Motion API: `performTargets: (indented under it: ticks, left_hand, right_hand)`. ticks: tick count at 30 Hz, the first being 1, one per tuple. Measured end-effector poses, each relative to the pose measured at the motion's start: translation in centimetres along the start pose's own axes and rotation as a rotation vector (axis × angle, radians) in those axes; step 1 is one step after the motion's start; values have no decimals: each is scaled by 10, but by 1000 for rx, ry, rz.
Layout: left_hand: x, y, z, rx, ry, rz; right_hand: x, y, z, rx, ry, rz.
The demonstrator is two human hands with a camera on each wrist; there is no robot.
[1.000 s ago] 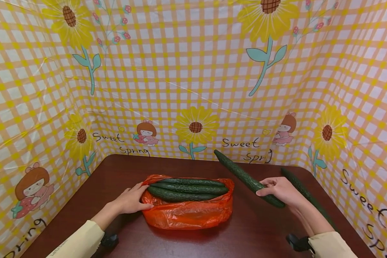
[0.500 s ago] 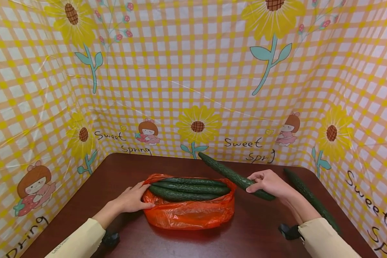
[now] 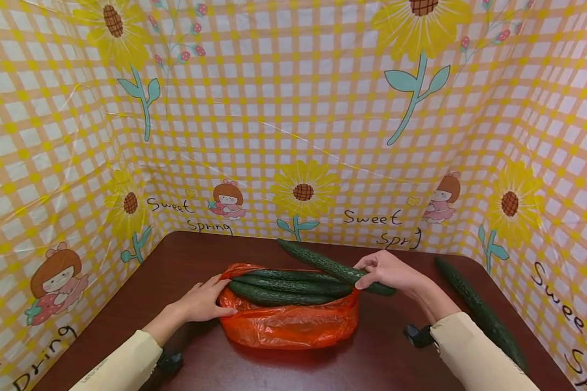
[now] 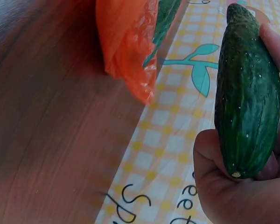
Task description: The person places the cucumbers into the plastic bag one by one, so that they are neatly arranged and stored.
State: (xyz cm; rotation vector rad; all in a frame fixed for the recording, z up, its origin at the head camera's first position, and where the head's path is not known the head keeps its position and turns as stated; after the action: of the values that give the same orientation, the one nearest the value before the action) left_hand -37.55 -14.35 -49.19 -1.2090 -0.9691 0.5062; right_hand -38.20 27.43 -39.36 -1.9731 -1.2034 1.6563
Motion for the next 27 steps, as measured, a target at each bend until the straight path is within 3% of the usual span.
performTargets:
  ticks: [12,27]
  left_hand:
    - [2,-2,-1,1,-2,-9]
    - [0,-2,-1,-9,-1,-8]
  right_hand:
    - [-26,16,26,-70,-12,-24]
    - [-46,38,53,-159,-102,-94]
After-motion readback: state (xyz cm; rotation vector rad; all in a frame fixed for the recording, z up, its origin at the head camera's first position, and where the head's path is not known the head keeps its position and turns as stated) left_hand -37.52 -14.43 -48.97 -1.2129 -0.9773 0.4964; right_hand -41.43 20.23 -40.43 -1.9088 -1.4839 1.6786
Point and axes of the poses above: each hand's wrist, its own z-axis towards the middle knuckle, its own y-axis out of the palm, x = y × z, the point moved 7 cm from there along z, towards the middle knuckle, and after that the axes turned 14 degrees about y, right-handed, at the moved point
